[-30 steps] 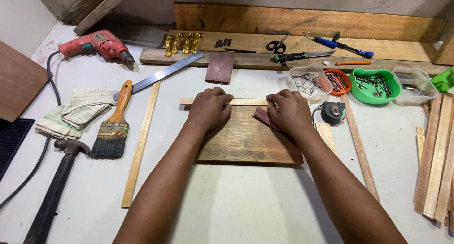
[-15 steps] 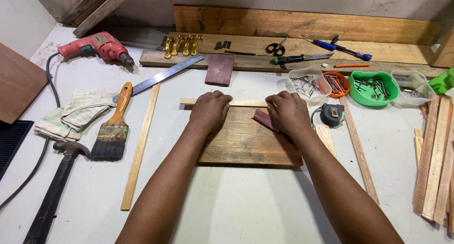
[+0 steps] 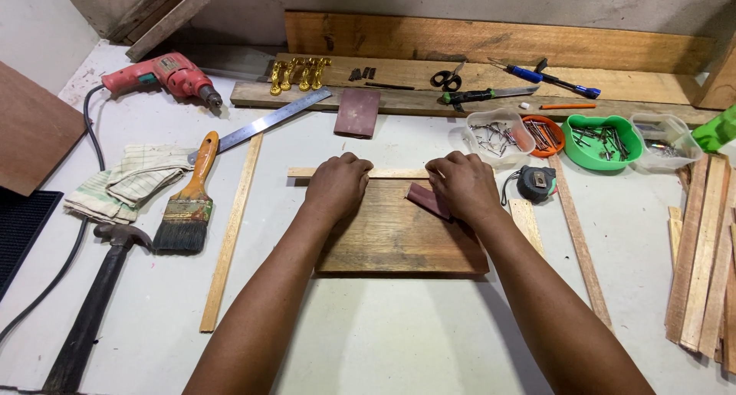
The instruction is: Sanding and marking measurements on wood strips using a ruler and pencil at a workshop bench.
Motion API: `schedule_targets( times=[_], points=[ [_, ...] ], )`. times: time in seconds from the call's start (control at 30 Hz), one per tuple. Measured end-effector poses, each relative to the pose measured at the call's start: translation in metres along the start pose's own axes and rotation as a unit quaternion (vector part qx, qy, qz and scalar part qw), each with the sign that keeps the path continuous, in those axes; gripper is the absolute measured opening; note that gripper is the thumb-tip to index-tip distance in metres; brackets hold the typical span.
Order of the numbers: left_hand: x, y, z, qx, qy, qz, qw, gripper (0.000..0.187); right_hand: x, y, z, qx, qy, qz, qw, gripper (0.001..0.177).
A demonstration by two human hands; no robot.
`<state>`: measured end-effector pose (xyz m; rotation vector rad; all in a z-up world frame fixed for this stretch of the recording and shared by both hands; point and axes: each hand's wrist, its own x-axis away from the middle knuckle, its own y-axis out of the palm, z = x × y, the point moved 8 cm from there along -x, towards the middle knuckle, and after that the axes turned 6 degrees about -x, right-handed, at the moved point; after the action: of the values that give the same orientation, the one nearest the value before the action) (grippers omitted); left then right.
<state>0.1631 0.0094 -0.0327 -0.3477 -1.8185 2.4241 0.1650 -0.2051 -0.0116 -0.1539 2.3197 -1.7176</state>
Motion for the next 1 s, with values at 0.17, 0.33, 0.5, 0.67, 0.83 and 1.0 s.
schedule_targets(
  times=[0.17,0.33,0.5,0.67,0.83,1.0],
  points=[
    [0.007,-0.003,0.02,-0.049,0.059,0.115,0.99,0.029,0.005,-0.008,-0.004,-0.01,-0.02,0.031,0.999,0.031],
    [0.02,-0.017,0.082,-0.005,0.114,0.071,0.991,0.035,0.03,-0.026,-0.005,-0.025,-0.008,0.02,0.999,0.033],
    [0.024,0.007,0.115,-0.016,0.186,0.075,0.979,0.03,0.059,-0.02,0.007,-0.061,-0.011,-0.012,0.998,0.035],
    [0.031,0.008,0.109,-0.02,0.177,0.079,0.981,0.024,0.065,-0.012,-0.001,-0.067,-0.028,-0.005,0.997,0.033],
    [0.054,-0.02,0.071,0.035,0.168,0.094,0.981,0.025,0.05,-0.004,-0.04,-0.164,-0.022,-0.032,0.986,0.035],
    [0.094,-0.06,0.006,-0.005,0.077,0.095,0.992,0.03,0.034,0.022,-0.114,-0.256,-0.082,-0.072,0.96,0.025]
  ],
)
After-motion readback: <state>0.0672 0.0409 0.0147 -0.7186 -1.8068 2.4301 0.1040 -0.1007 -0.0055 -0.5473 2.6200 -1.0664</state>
